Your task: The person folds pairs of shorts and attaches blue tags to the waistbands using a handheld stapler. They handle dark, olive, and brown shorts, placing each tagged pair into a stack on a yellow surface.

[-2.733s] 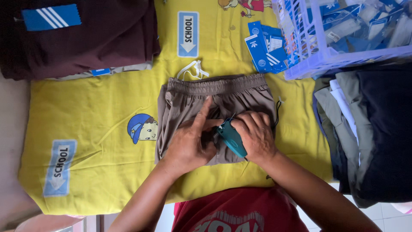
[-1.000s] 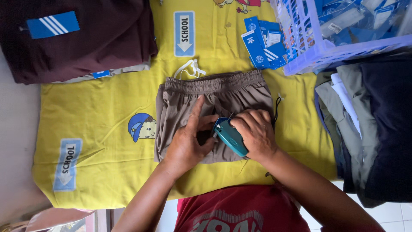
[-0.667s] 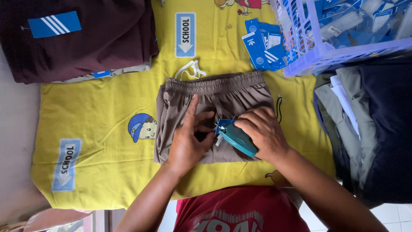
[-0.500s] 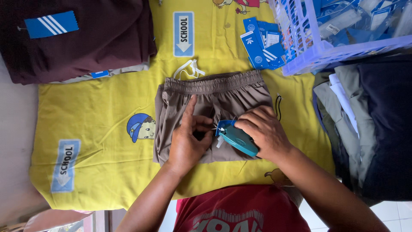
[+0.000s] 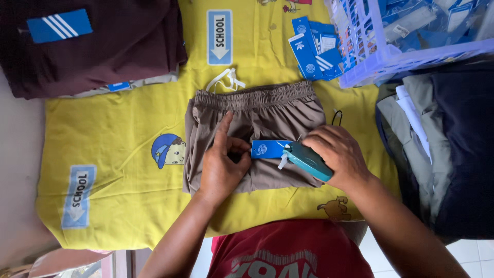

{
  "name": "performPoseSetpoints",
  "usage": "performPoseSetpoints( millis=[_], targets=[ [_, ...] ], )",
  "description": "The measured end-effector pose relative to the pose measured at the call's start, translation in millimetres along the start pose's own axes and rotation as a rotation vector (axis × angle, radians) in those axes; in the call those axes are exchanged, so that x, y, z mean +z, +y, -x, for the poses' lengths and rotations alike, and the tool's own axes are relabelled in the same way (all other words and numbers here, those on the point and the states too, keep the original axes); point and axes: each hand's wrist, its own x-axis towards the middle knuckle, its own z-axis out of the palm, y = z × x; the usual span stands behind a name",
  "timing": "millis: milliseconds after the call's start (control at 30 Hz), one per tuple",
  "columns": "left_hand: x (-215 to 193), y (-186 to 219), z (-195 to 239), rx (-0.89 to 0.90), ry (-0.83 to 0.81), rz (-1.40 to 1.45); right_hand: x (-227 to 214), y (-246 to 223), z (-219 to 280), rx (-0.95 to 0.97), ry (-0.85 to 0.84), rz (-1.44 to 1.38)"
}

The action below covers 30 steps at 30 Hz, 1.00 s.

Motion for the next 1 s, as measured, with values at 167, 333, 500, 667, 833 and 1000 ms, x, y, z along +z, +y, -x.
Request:
performPoseSetpoints(
  millis=[167, 333, 500, 667, 833, 1000],
  targets=[
    [-6, 0, 0, 0.007, -0.02, 0.113, 7, 29, 21, 0.108, 0.113, 0.12],
    [-12, 5, 0, 0.048, -0.056, 0.217, -12, 30, 31, 0.267, 0.219, 0.462],
    [-19, 15, 3, 0.008, 0.017, 0.021, -8, 42, 55, 0.527, 0.066, 0.717],
    [-39, -4, -11, 0.361, 0.386, -0.462, -25, 34, 47, 0.621, -0.153, 0.674],
    [-60, -35, -31, 0.113, 0.459, -0.783, -40, 3, -10, 0.53, 0.021, 0.442],
    [-70, -45, -59, -0.351, 0.102, -0.601, -1, 12, -78, 0.688, -0.202, 0.207]
  ],
)
